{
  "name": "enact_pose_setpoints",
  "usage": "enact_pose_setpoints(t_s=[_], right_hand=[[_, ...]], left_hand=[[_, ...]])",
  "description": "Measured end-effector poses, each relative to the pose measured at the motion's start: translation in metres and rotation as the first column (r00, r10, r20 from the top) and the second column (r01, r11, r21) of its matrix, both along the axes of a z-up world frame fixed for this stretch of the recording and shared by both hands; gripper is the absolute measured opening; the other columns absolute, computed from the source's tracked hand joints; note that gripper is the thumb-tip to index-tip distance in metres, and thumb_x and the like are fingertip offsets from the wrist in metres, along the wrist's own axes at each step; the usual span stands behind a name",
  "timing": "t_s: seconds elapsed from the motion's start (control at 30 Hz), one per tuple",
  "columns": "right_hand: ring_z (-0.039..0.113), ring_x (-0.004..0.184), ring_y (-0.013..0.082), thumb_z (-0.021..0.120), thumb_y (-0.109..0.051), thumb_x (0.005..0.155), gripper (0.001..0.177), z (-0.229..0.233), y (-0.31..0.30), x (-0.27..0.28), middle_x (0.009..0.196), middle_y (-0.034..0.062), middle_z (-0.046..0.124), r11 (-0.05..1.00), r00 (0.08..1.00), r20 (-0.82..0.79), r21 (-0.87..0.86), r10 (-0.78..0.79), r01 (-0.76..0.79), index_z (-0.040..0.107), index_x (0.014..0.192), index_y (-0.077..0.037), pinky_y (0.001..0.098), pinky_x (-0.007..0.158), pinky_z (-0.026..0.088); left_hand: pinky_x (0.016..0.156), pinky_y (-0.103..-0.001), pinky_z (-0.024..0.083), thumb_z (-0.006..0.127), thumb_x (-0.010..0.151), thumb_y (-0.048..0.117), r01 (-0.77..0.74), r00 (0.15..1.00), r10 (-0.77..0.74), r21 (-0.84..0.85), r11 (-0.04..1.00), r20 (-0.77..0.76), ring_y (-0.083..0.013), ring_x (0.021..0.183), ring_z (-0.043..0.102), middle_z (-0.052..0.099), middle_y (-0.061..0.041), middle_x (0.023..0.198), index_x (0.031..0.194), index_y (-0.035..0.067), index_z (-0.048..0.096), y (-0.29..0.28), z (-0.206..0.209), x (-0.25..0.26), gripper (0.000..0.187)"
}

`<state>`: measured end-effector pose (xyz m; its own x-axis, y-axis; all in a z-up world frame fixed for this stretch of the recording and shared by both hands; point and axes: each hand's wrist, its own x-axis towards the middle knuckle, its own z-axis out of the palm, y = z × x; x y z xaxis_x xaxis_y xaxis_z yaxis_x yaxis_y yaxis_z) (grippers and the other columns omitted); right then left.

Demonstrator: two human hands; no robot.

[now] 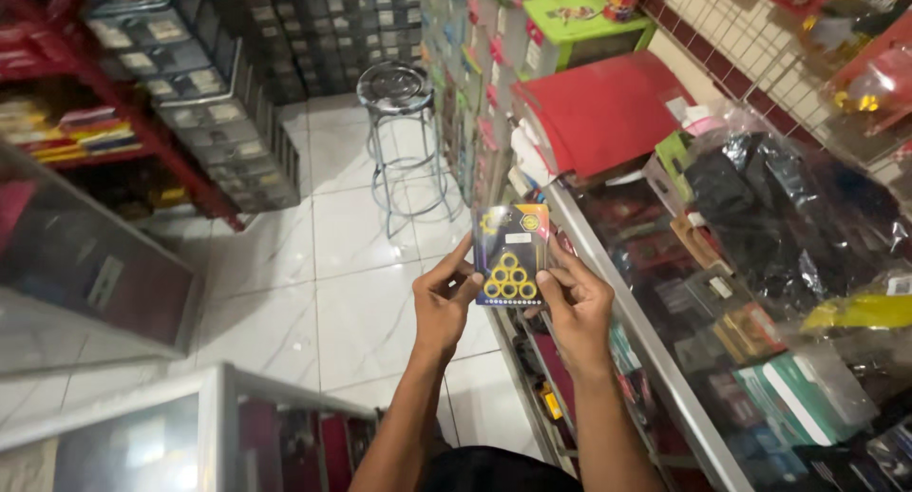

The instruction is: The person picks up a packaged set of motorcycle rollers from a glass counter, walks to a display wall, and hangs the package on a metal hook next to other similar items.

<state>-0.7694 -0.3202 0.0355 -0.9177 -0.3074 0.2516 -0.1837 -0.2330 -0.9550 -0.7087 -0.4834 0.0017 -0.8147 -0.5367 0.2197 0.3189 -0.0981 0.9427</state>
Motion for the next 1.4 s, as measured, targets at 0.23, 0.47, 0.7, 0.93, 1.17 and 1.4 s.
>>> enact_pose_setpoints(t_s=[0.23, 0.47, 0.7, 0.93, 1.17, 1.4], right_hand=[[0.067, 0.071, 0.0099, 0.064, 0.002, 0.096, 0.049, 0.005, -0.065, -0.046, 0.091, 0.0105, 0.074, 0.998, 0.998, -0.041, -0.047, -0.039, 0.037, 0.056, 0.144, 0.005, 0.0254, 0.053, 0.059], [0.067, 0.073, 0.0088, 0.063, 0.002, 0.095, 0.050, 0.002, -0.118, -0.065, 0.093, 0.0103, 0.074, 0.997, 0.997, -0.024, -0.036, -0.076, 0.075, 0.056, 0.145, 0.002, 0.0271, 0.055, 0.062], [0.066, 0.065, 0.0096, 0.063, 0.002, 0.095, 0.052, 0.004, -0.141, -0.085, 0.093, 0.0114, 0.075, 0.995, 0.996, 0.008, -0.050, -0.089, 0.089, 0.054, 0.147, 0.002, 0.0253, 0.054, 0.058], [0.067, 0.071, 0.0087, 0.063, 0.003, 0.096, 0.050, 0.002, -0.180, -0.124, 0.095, 0.0103, 0.075, 0.998, 0.997, 0.033, -0.012, -0.066, 0.066, 0.056, 0.145, 0.003, 0.0255, 0.053, 0.059], [0.065, 0.070, 0.0073, 0.062, 0.004, 0.095, 0.050, 0.015, -0.213, -0.189, 0.093, 0.0085, 0.074, 0.998, 0.999, -0.004, -0.037, -0.054, 0.054, 0.054, 0.144, 0.003, 0.0240, 0.053, 0.056], [0.062, 0.077, 0.0034, 0.062, 0.005, 0.096, 0.050, 0.027, -0.223, -0.259, 0.092, 0.0028, 0.069, 0.988, 0.981, -0.122, -0.045, -0.153, 0.148, 0.052, 0.145, 0.002, 0.0185, 0.064, 0.051]], left_hand=[[0.063, -0.020, 0.040, 0.071, 0.086, -0.005, -0.027, 0.999, 0.032, -0.154, 0.988, 0.030, -0.0049, 0.068, 0.042, 0.056, 0.004, 0.080, 0.143, 0.005, 0.063, -0.063, 0.012, -0.048, 0.058], [0.064, -0.019, 0.040, 0.070, 0.088, -0.003, 0.026, 0.999, -0.022, -0.169, 0.985, 0.026, -0.0036, 0.068, 0.044, 0.057, 0.004, 0.080, 0.145, 0.004, 0.061, -0.122, 0.013, -0.073, 0.058], [0.066, -0.019, 0.041, 0.070, 0.092, -0.001, 0.083, 0.995, -0.092, -0.207, 0.975, -0.035, -0.0022, 0.073, 0.047, 0.057, 0.004, 0.084, 0.146, 0.003, 0.059, -0.151, 0.008, -0.101, 0.055], [0.063, -0.019, 0.040, 0.071, 0.090, 0.001, 0.055, 0.997, -0.046, -0.163, 0.985, 0.060, -0.0037, 0.068, 0.045, 0.059, 0.003, 0.081, 0.147, 0.005, 0.058, -0.185, -0.002, -0.134, 0.058], [0.072, -0.018, 0.048, 0.071, 0.092, -0.002, 0.105, 0.993, -0.114, -0.163, 0.981, -0.044, -0.0026, 0.079, 0.053, 0.060, 0.003, 0.089, 0.148, 0.005, 0.056, -0.223, 0.006, -0.198, 0.058], [0.073, -0.017, 0.046, 0.073, 0.092, -0.004, 0.166, 0.977, -0.193, -0.244, 0.955, -0.088, -0.0038, 0.081, 0.053, 0.059, 0.001, 0.093, 0.146, 0.004, 0.060, -0.242, 0.035, -0.279, 0.056]])
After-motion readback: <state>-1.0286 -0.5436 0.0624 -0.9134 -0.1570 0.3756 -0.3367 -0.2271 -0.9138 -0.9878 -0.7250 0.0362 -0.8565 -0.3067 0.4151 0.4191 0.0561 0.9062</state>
